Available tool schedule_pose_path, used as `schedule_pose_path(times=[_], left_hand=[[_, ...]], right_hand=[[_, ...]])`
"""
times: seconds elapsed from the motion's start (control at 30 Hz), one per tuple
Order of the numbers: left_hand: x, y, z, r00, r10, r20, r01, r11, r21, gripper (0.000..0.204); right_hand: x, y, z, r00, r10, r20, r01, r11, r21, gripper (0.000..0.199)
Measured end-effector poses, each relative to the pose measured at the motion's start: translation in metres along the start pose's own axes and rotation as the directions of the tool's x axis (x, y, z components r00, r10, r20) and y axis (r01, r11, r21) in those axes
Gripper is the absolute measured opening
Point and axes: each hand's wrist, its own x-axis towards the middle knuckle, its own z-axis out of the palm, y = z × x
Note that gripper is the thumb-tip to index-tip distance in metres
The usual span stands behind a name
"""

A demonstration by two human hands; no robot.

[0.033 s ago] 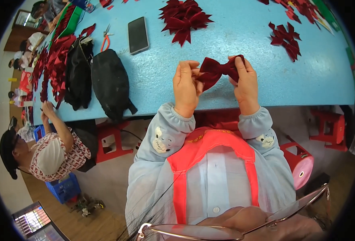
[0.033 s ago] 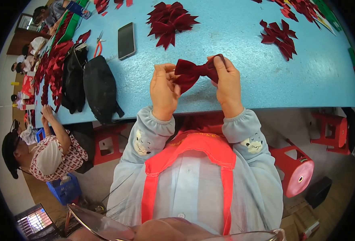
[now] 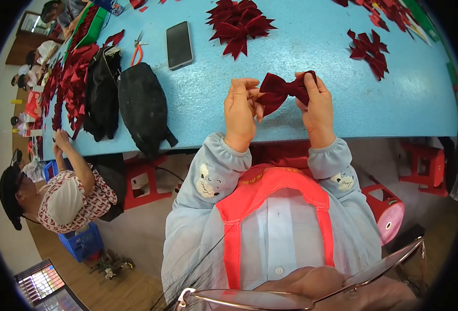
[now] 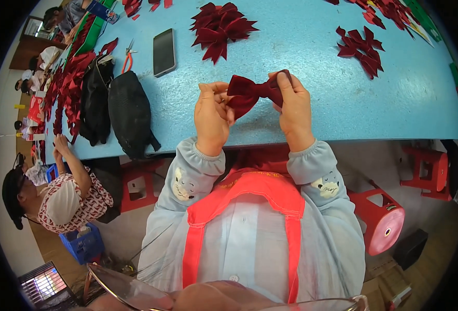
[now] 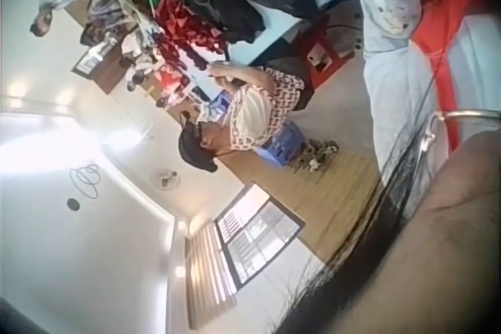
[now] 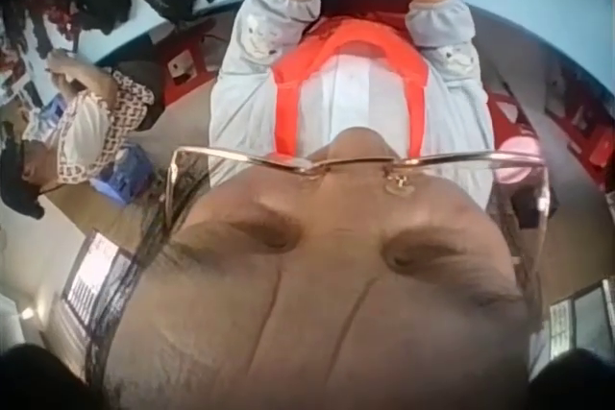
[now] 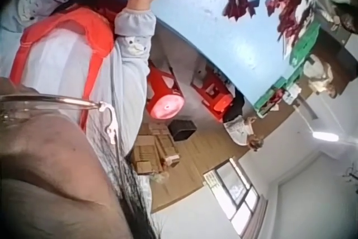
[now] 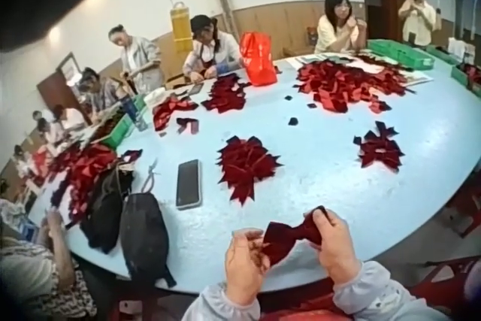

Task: Assembling and finishing decorative fabric bows by hand at a workbench.

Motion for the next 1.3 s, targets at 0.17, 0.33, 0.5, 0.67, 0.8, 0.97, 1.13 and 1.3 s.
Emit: schedule_pose_path(times=[0.17,0.33,0.5,0.67,0.8,0.97,1.13,1.3], left_hand=[[-0.001,-0.005,0.01,0.994,0.014,-0.11,-0.007,0.998,0.063,0.028],[-0.001,-0.008,0.008,0.997,-0.077,0.029,0.07,0.979,0.19,0.026],[0.008,-0.008,0.002,0.995,-0.101,-0.008,0.101,0.993,0.062,0.024],[0.029,0.029,-0.003,0.997,0.07,-0.018,-0.071,0.997,-0.024,0.023],[0.075,0.048,-0.029,0.894,0.416,-0.169,-0.35,0.881,0.318,0.018],[0.078,0.01,-0.092,0.854,0.488,0.182,-0.415,0.428,0.803,0.01],[0.074,0.007,-0.084,0.733,0.512,0.448,-0.606,0.193,0.772,0.004],[0.122,0.022,-0.074,0.847,0.484,0.22,-0.428,0.374,0.823,0.008]], right_hand=[[0.003,0.006,0.006,0.999,-0.032,-0.022,0.033,0.998,0.059,0.023],[-0.002,0.006,0.014,0.993,-0.11,-0.038,0.108,0.993,-0.038,0.023],[0.008,0.006,0.019,0.984,-0.176,-0.04,0.172,0.982,-0.081,0.023],[0.039,-0.017,0.042,0.988,-0.151,0.035,0.155,0.961,-0.229,0.028],[0.096,-0.031,0.081,0.981,-0.128,0.145,0.167,0.938,-0.303,0.036],[0.14,-0.001,0.055,0.978,-0.197,0.074,0.203,0.788,-0.581,0.036],[0.142,0.01,0.028,0.979,-0.119,0.167,0.19,0.831,-0.522,0.038],[0.152,0.016,0.043,0.866,-0.329,0.377,0.487,0.378,-0.788,0.032]])
